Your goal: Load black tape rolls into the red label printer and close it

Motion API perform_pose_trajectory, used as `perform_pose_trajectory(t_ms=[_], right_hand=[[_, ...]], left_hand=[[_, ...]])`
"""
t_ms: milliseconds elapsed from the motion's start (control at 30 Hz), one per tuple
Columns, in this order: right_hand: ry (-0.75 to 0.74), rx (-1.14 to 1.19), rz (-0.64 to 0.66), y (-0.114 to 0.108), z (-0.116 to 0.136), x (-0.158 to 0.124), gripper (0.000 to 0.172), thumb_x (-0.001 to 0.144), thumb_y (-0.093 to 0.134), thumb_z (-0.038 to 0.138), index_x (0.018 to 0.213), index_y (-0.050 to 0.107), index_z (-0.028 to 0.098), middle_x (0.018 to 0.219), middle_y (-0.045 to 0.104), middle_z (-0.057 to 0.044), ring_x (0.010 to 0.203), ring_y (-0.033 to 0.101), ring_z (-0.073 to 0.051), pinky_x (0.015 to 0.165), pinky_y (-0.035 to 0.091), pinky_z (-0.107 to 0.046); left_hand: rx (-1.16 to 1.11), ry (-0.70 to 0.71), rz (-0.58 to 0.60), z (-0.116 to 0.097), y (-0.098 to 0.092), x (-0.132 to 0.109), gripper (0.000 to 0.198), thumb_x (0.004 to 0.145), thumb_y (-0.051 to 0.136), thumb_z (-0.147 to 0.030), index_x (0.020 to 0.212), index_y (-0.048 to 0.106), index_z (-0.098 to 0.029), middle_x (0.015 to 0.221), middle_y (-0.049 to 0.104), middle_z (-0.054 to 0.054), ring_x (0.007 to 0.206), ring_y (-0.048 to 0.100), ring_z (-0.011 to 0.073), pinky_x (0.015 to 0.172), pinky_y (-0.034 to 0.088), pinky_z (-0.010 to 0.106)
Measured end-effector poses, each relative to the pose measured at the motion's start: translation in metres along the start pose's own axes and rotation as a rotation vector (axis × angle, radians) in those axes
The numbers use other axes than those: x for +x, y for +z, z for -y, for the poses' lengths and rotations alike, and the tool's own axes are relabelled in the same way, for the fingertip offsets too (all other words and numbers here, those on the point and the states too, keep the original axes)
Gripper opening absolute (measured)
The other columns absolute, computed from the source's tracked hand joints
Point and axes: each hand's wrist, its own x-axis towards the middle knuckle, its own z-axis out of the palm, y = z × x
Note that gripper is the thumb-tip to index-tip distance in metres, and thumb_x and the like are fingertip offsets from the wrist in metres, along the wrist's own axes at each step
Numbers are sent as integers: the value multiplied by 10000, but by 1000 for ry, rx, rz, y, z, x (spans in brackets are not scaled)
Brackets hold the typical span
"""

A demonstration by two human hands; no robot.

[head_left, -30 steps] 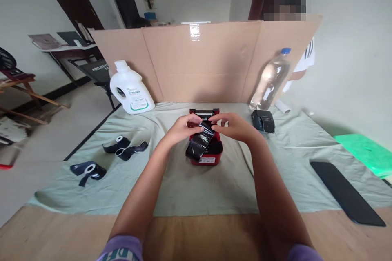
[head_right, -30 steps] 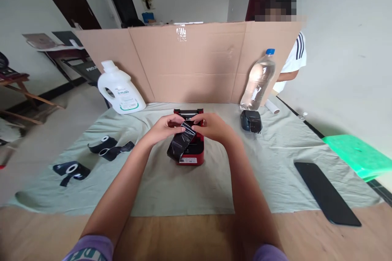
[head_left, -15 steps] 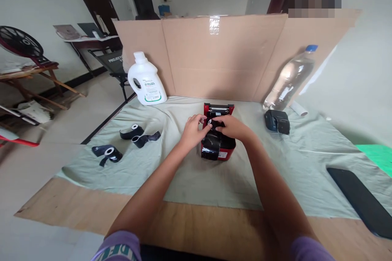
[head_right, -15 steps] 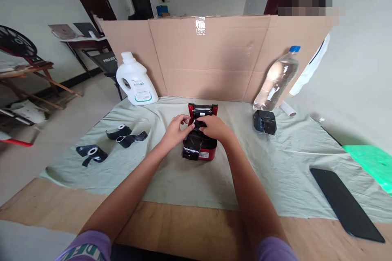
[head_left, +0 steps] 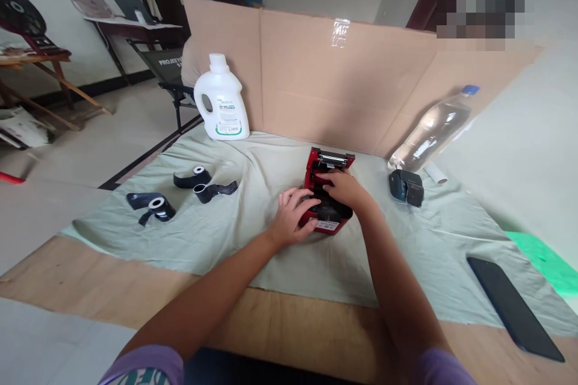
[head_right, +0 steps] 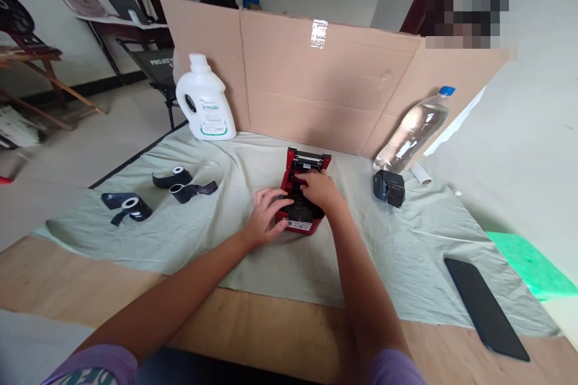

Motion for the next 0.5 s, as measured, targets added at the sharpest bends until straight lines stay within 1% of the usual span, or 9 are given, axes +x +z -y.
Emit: perform_pose_trajectory(t_ms=[33, 100, 167, 233, 300, 333, 367, 400, 500], right_hand=[[-27, 72, -4, -5, -1, -2, 447, 916, 524, 220, 1338, 662, 277, 1350, 659, -68, 1239, 568, -280, 1018, 454, -419], [-52, 219, -14, -20, -3, -8, 361, 919, 535, 288, 1221, 731, 260, 1167, 741, -50, 1052, 662, -239, 924, 503, -373], [1, 300, -107, -34, -6, -14, 292, 908, 552, 367, 1034, 786, 246, 950, 765, -37, 888, 685, -226, 830, 521, -360], [86, 293, -351, -42, -11, -17, 276, 893, 561, 396, 943, 782, 239, 897, 747, -50, 881, 673, -238, 831, 516, -380], [123, 257, -617, -40, -17, -13, 283, 892, 539, 379, 1002, 759, 238, 1007, 732, -81, 1001, 647, -257, 935, 486, -428], [120, 262, -700, -36, -21, -9, 299, 892, 526, 372, 1045, 743, 235, 1064, 720, -93, 1048, 629, -259, 988, 459, -450], [114, 304, -732, -31, -24, -5, 318, 891, 514, 377, 1071, 728, 227, 1088, 712, -99, 1062, 619, -254, 1017, 439, -461], [114, 388, -722, -24, -26, 1, 337, 888, 504, 396, 1080, 716, 216, 1071, 710, -97, 1039, 620, -245, 1014, 440, -458], [173, 756, -657, -4, -30, 15, 366, 856, 505, 488, 986, 681, 194, 867, 678, -46, 841, 615, -196, 841, 501, -368]], left_hand=[[14, 8, -6, 0, 0, 0, 447, 874, 561, -472, 1248, 655, -246, 1316, 576, 118, 1234, 432, 322, 1068, 329, 491], [43, 33, -27, -1, 1, 0, 437, 842, 621, -444, 1233, 677, -258, 1306, 586, 117, 1227, 444, 322, 1058, 337, 490], [68, 62, -50, -2, 3, 0, 345, 853, 633, -372, 1176, 715, -286, 1271, 614, 101, 1202, 470, 302, 1030, 352, 472], [83, 92, -75, -2, 4, -2, 248, 888, 601, -288, 1082, 753, -312, 1202, 652, 77, 1163, 501, 273, 992, 365, 444], [85, 131, -108, -3, 5, -3, 240, 914, 568, -230, 1005, 770, -321, 1132, 677, 59, 1126, 522, 250, 959, 370, 420], [82, 149, -127, -3, 5, -3, 247, 924, 557, -216, 985, 772, -321, 1110, 683, 55, 1112, 527, 243, 949, 370, 412], [79, 163, -143, -4, 5, -4, 251, 932, 550, -210, 975, 771, -321, 1097, 686, 53, 1100, 529, 238, 941, 371, 406], [80, 170, -153, -4, 4, -4, 252, 939, 544, -212, 971, 770, -320, 1091, 687, 53, 1091, 529, 235, 936, 372, 401], [100, 173, -144, -3, 4, -6, 254, 954, 526, -240, 969, 766, -319, 1082, 686, 55, 1073, 532, 233, 931, 378, 399]])
